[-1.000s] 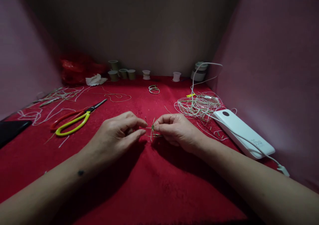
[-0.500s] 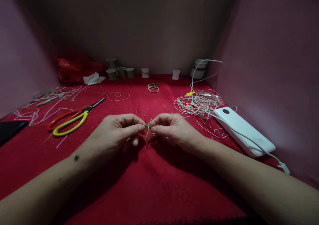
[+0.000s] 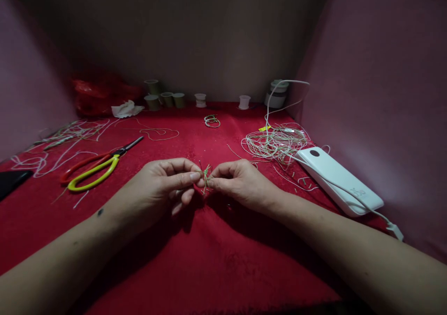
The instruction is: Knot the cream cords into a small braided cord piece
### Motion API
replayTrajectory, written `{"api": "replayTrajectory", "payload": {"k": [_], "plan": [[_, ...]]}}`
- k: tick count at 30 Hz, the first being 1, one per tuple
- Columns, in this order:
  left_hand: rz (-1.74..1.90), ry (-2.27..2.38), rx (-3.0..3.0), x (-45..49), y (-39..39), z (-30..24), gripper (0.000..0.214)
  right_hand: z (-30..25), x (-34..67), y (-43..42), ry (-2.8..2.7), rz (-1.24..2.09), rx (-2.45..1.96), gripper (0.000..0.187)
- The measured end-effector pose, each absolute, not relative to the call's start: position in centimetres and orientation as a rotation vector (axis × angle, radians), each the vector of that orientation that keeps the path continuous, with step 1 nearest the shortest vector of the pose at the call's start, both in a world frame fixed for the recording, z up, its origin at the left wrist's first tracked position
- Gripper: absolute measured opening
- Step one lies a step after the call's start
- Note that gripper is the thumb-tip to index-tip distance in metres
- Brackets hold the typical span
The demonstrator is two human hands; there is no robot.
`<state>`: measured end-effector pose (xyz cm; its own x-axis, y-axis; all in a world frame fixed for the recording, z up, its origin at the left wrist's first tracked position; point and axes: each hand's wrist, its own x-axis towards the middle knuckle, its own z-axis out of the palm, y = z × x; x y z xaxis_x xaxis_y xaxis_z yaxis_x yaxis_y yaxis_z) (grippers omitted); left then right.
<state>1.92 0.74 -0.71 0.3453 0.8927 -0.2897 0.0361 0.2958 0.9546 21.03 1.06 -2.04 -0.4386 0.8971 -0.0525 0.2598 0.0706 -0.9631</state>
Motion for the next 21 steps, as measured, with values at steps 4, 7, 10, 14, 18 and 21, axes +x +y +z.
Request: {"api": "replayTrajectory", "payload": {"k": [4,7,10,14,18,21], "plan": [[0.732,1.05,1.077,1.91,0.84,-0.9,0.011,-2.02,21.08,1.12,-1.699,1.384,-1.114,0.02],[0.682,1.019,1.039,2.18,0.77,-0.92,0.012,-1.94,21.04,1.09,-1.712,1.342,-1.119,0.018],[0.699,0.97,0.995,2.4,0.7,-1.03,0.01,-1.93,20.99,1.03,-1.759,1.295,-1.13,0.017],[0.689,0.946,1.004,2.36,0.73,-1.35,0.017,-2.13,20.86,0.93,-1.839,1.151,-1.137,0.018],[0.61,1.018,1.071,2.38,0.64,-1.52,0.021,-2.34,20.78,0.76,-1.91,1.037,-1.123,0.017],[0.576,1.058,1.063,2.57,0.47,-1.4,0.021,-2.3,20.78,0.61,-1.945,0.984,-1.145,0.016]]}}
